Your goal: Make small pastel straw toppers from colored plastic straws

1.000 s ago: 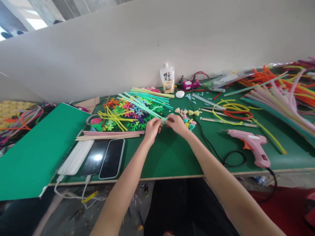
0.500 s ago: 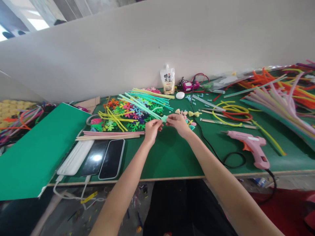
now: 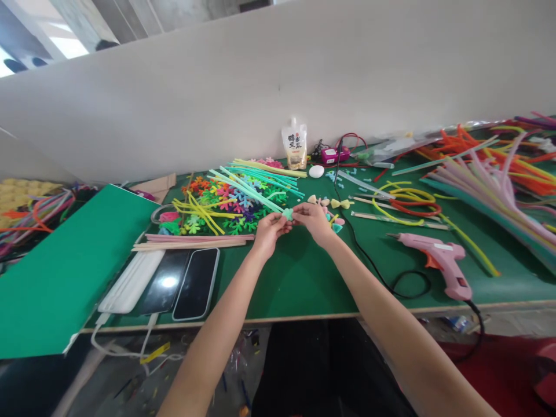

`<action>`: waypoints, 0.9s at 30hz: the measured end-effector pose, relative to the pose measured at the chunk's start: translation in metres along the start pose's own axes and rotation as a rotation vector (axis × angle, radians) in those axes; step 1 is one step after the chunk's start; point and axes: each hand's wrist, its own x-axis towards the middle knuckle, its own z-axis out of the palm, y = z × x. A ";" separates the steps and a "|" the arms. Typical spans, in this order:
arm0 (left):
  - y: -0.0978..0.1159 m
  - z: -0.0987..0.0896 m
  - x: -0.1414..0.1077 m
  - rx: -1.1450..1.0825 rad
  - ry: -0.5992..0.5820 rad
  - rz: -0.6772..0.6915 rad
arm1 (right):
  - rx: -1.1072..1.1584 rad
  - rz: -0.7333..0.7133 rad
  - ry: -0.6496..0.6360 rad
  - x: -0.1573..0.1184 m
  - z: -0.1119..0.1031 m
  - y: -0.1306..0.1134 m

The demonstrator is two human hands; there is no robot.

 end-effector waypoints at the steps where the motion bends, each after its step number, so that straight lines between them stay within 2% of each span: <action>1: -0.001 0.000 0.001 -0.013 0.002 -0.001 | 0.006 0.004 -0.009 -0.001 0.000 0.000; 11: -0.002 0.000 0.003 -0.075 0.012 -0.003 | 0.006 -0.013 -0.058 -0.006 0.004 -0.003; 21: 0.002 0.000 -0.001 0.037 -0.084 -0.055 | -0.118 -0.132 0.067 -0.001 -0.001 -0.006; 27: 0.004 -0.001 -0.001 0.086 -0.026 0.022 | -0.099 -0.071 0.018 -0.002 -0.002 -0.010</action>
